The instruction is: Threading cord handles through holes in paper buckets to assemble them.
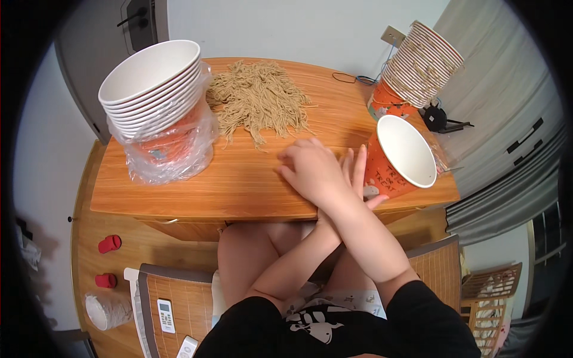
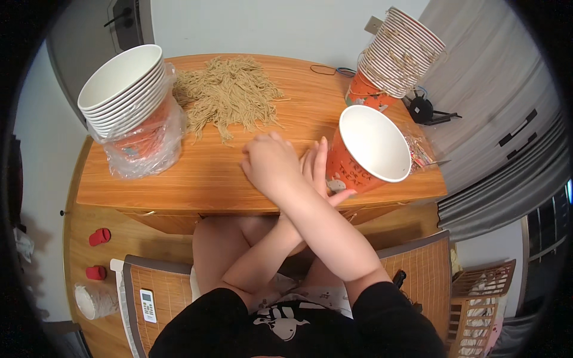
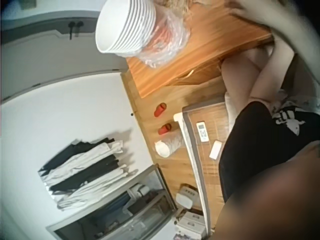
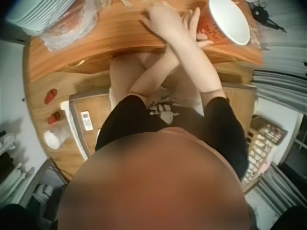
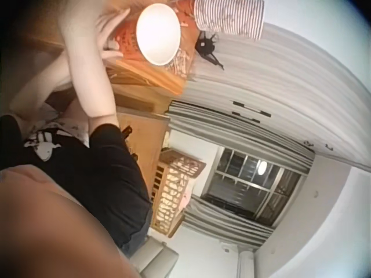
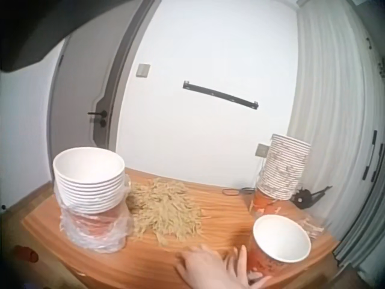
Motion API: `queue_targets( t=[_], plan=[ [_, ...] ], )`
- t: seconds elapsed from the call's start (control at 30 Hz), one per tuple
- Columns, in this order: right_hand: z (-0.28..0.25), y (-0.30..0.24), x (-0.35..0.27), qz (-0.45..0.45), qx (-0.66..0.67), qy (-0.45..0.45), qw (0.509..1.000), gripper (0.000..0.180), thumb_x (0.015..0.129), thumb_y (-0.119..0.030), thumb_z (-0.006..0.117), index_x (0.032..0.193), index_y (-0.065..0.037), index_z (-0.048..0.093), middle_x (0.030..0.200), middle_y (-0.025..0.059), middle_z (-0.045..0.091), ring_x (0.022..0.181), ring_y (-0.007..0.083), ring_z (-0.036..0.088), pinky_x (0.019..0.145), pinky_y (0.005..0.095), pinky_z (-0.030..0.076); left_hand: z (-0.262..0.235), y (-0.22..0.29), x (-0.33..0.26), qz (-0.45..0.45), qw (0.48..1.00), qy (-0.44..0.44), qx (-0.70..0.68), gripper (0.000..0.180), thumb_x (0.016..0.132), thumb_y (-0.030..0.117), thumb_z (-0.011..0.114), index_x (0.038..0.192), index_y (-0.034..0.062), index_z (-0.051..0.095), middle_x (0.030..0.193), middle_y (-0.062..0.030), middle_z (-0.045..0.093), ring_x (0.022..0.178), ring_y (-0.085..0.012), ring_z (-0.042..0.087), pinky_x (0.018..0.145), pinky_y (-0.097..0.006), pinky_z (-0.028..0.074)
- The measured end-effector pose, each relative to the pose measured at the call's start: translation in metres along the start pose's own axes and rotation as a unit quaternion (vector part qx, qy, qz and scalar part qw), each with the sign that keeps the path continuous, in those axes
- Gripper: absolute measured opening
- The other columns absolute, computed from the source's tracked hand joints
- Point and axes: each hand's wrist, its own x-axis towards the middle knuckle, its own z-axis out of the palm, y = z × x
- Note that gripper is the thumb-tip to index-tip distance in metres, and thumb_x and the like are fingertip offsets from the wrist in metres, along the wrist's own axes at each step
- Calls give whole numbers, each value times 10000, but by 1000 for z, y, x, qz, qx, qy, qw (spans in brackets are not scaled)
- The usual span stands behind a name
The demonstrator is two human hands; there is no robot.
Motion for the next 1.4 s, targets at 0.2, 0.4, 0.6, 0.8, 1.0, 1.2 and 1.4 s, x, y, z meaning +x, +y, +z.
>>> queue_targets(
  t=[0.2, 0.4, 0.6, 0.8, 1.0, 1.2, 1.4],
  plan=[
    [22, -3, 45, -3, 37, -18, 999, 192, 823, -226, 753, 876, -46, 711, 910, 142, 686, 961, 333, 636, 860, 440, 506, 0, -10, 0, -13, 997, -34, 73, 1126, 808, 643, 674, 1600, 64, 121, 1517, -335, 336, 1369, -525, 363, 1153, -591, 265],
    [49, 8, 53, 7, 44, -12, 999, 137, 845, -181, 715, 840, -46, 694, 895, 161, 682, 961, 345, 623, 861, 431, 500, -2, -9, -2, -26, 994, -39, 97, 1099, 835, 699, 589, 1606, 74, 115, 1520, -330, 338, 1376, -517, 361, 1151, -588, 269],
    [38, 14, 27, -32, 112, -62, 991, 117, 882, -135, 666, 881, -18, 660, 902, 167, 649, 939, 356, 598, 856, 427, 476, -4, -5, -7, 34, 991, -27, 123, 1020, 840, 567, 692, 1566, 25, 225, 1454, -284, 433, 1301, -456, 449, 1096, -556, 351],
    [-38, 8, -67, -21, 113, 14, 993, 118, 903, -118, 643, 920, -20, 580, 930, 164, 591, 937, 365, 552, 860, 426, 441, -10, -4, -5, 45, 998, -28, 33, 905, 904, 466, 640, 1580, 45, 210, 1445, -247, 466, 1304, -400, 471, 1106, -500, 359],
    [-143, 11, -175, 139, 302, -25, 943, 98, 913, -79, 655, 897, -19, 580, 891, 50, 540, 881, 183, 523, 817, 307, 412, -23, 7, -3, 56, 991, -9, 123, 779, 868, 438, 685, 1478, 46, 399, 1322, -153, 554, 1198, -324, 544, 978, -454, 460],
    [-182, 43, -247, 178, 382, 36, 906, 74, 934, -85, 641, 930, -28, 593, 945, 29, 516, 888, 129, 498, 793, 265, 396, -23, 13, -1, 84, 995, -30, 49, 569, 852, 234, 747, 1344, 44, 534, 1285, -182, 600, 1176, -373, 574, 991, -460, 462],
    [-189, 55, -274, 188, 462, 64, 865, 68, 933, -69, 641, 940, -27, 589, 948, 16, 506, 876, 102, 479, 776, 254, 394, -43, 29, -13, 104, 970, -155, -157, 537, 773, 177, 819, 1255, 47, 621, 1228, -132, 646, 1167, -310, 601, 1002, -417, 460]
  ],
)
